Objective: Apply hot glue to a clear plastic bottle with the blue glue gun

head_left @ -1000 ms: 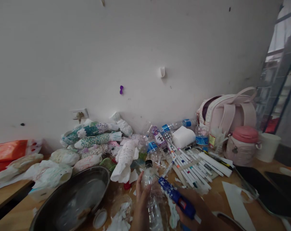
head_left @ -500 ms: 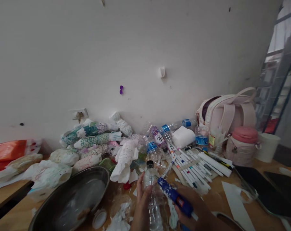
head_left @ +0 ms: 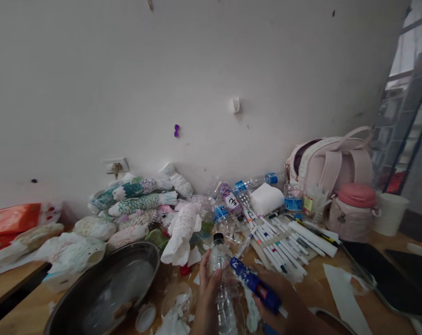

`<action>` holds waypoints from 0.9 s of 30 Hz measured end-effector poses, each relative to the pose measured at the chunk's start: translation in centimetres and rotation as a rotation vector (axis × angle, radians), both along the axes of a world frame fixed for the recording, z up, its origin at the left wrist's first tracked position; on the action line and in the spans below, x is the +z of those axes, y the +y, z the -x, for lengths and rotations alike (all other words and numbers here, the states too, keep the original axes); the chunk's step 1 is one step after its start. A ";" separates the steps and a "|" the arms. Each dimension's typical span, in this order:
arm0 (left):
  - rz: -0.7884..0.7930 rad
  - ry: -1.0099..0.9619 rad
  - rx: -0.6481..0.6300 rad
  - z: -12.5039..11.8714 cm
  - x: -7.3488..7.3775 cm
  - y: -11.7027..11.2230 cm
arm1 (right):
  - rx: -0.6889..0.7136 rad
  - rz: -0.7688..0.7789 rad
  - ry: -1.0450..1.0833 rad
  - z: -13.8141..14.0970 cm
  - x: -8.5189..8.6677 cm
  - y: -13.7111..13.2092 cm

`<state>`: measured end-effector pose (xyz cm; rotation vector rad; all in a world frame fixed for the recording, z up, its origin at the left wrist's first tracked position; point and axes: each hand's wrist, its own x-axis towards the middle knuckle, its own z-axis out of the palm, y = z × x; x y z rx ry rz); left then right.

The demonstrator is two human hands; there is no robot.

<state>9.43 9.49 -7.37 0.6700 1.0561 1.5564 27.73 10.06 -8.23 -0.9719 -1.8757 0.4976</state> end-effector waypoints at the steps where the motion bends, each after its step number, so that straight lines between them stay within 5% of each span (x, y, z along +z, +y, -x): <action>1: -0.001 -0.006 0.007 0.0 0.1 0.0 | 0.017 -0.007 -0.008 0.0 -0.1 0.1; 13: -0.003 -0.040 0.003 -0.1 0.1 0.2 | 0.034 0.023 -0.018 -0.4 -0.6 0.5; 22: -0.005 -0.077 -0.027 0.1 -0.6 0.5 | 0.034 -0.182 -0.143 -0.1 0.6 0.4; 27: -0.023 -0.059 -0.004 0.5 -1.3 1.0 | 0.035 -0.168 -0.132 -0.2 0.4 0.4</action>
